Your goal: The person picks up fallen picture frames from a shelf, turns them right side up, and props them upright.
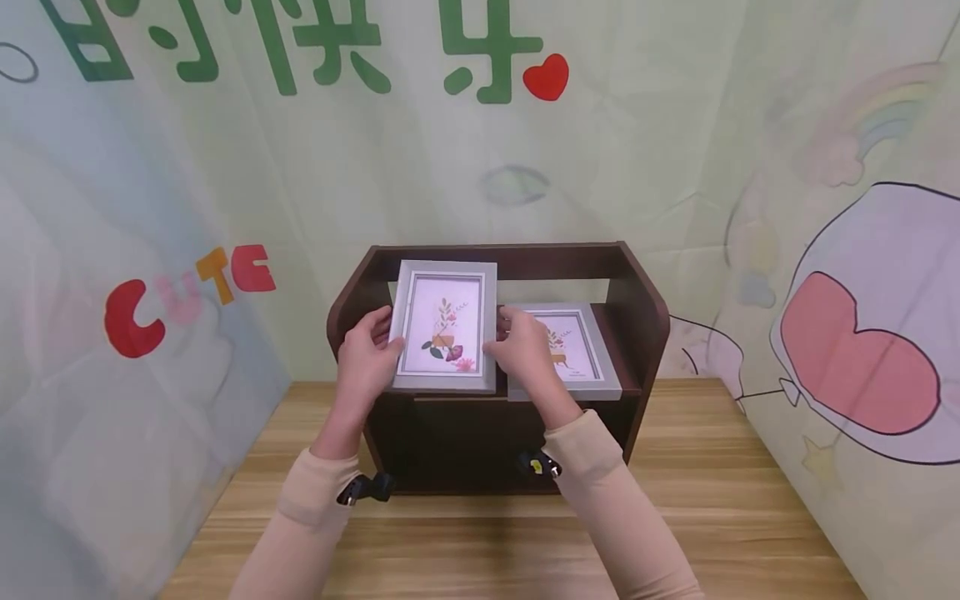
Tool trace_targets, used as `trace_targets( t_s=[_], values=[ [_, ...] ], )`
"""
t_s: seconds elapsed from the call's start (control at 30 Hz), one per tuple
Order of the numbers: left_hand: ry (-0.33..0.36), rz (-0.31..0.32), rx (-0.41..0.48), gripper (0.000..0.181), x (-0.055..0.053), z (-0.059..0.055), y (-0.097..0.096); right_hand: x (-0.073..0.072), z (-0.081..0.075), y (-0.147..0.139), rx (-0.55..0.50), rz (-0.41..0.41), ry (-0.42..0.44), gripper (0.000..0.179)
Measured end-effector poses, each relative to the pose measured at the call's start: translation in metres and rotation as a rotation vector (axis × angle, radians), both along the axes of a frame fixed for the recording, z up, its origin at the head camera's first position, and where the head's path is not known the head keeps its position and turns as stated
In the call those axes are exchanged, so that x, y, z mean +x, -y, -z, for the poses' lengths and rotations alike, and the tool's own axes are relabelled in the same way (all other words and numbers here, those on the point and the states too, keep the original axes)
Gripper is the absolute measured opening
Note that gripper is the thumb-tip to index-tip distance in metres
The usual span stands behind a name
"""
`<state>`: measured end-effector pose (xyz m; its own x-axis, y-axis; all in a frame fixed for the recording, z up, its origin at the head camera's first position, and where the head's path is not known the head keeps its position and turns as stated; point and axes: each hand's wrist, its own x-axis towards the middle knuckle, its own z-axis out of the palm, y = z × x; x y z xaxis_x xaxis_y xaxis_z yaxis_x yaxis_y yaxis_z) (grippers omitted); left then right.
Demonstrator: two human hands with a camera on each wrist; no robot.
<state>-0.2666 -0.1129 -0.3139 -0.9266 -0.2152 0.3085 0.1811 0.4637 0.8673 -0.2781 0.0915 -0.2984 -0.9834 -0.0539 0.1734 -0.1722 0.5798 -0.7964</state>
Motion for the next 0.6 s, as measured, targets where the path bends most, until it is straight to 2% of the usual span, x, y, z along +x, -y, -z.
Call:
trace_targets(
  t_s=[0.6],
  values=[
    [-0.106, 0.002, 0.063, 0.047, -0.0009, 0.0006, -0.0023, -0.0052, -0.0029, -0.0054, -0.084, -0.003, -0.001, 0.06]
  ],
)
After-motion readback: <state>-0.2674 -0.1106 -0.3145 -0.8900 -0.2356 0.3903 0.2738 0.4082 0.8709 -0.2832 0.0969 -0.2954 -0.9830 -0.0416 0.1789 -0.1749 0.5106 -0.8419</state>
